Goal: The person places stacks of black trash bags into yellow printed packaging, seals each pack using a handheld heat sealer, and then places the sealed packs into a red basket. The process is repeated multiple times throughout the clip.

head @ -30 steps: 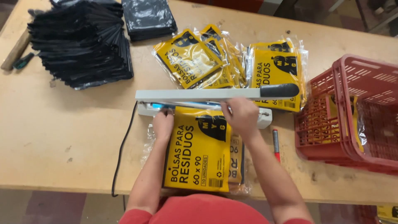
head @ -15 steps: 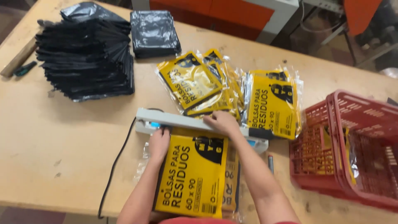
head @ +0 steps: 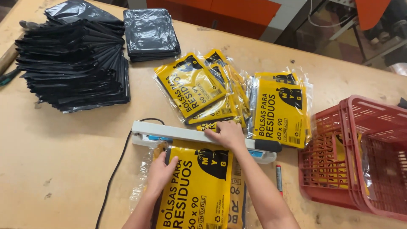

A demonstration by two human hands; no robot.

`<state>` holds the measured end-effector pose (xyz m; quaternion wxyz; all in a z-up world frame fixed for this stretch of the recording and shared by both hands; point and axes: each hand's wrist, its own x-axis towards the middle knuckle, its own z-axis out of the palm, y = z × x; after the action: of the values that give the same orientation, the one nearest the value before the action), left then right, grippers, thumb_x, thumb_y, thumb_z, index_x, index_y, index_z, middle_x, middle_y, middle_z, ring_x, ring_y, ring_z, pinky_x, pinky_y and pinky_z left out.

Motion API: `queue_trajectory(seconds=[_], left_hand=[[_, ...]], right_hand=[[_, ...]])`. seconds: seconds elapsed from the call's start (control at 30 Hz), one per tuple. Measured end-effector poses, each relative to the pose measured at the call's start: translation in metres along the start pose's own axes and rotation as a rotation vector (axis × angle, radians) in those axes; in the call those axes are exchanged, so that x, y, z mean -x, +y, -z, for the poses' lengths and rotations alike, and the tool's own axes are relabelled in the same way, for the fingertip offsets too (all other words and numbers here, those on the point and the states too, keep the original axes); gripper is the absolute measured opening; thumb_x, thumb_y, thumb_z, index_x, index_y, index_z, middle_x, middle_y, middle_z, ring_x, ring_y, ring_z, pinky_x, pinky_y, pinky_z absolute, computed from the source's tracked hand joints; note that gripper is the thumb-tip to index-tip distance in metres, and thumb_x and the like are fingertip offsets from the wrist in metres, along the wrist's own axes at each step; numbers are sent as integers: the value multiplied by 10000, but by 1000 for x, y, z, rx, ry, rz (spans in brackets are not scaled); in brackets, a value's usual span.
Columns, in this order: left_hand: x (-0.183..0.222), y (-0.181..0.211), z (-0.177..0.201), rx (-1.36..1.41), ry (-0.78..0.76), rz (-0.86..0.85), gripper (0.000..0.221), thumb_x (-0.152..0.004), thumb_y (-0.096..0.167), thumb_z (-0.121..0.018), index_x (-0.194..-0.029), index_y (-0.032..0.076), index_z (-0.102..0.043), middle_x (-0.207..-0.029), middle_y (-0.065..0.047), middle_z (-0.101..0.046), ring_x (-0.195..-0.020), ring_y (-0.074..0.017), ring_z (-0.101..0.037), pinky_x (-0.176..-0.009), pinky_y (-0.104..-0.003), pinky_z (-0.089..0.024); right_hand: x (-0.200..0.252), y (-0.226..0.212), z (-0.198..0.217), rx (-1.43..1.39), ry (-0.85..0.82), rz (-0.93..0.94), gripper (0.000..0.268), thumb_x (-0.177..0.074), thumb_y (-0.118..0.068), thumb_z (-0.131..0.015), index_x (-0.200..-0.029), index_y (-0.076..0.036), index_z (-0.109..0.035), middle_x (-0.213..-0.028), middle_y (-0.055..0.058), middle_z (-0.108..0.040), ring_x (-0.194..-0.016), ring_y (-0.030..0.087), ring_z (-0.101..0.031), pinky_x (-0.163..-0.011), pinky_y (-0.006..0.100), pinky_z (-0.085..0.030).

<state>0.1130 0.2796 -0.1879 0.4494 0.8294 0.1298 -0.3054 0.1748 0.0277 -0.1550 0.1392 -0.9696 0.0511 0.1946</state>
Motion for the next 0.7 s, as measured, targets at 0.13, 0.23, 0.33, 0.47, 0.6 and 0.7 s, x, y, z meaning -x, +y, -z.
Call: queue_trajectory(seconds=[0.13, 0.23, 0.33, 0.47, 0.6, 0.7], left_hand=[[2, 0, 0, -68, -16, -7, 291, -974, 402, -547, -1104, 157, -635, -772, 46, -621, -569, -60, -495, -524, -197, -444], [4, 2, 1, -44, -12, -21, 268, -966, 406, -543, -1044, 163, -624, -807, 39, -681, -604, -74, -587, -552, -220, -507], [4, 4, 1, -64, -16, -5, 263, -966, 404, -544, -1049, 164, -611, -814, 36, -686, -603, -77, -599, -537, -221, -509], [7, 4, 1, -55, -20, 32, 265, -971, 399, -529, -1066, 165, -612, -817, 34, -678, -623, -85, -608, -549, -237, -511], [-4, -14, -10, -27, 47, -32, 523, -863, 476, -650, -1258, 135, -637, -806, -122, -737, -915, -297, -717, -773, -405, -543], [2, -8, -9, -17, 39, -28, 614, -842, 465, -671, -1348, 127, -593, -983, -168, -743, -1052, -325, -699, -878, -437, -542]], right_hand=[[4, -5, 3, 16, 25, -25, 604, -824, -727, -301, -690, -167, -484, -702, 8, -547, -772, 191, -494, -794, 378, -385], [3, -4, 1, 27, 31, -24, 622, -833, -738, -313, -681, -159, -481, -715, 19, -577, -795, 205, -520, -810, 399, -392], [5, -5, 3, 27, 24, -26, 646, -841, -728, -298, -750, -152, -574, -816, 44, -648, -893, 231, -561, -859, 426, -404], [3, -2, 0, 41, 36, -4, 627, -846, -731, -292, -672, -162, -488, -690, 11, -555, -775, 198, -514, -797, 394, -390], [0, 3, -2, -15, 26, -13, 773, -814, -866, -306, -802, -167, -636, -952, 99, -691, -1088, 311, -595, -1007, 462, -376], [-6, 9, -9, -19, 51, -4, 754, -819, -843, -322, -814, -158, -637, -955, 111, -691, -1083, 318, -597, -1012, 467, -375]])
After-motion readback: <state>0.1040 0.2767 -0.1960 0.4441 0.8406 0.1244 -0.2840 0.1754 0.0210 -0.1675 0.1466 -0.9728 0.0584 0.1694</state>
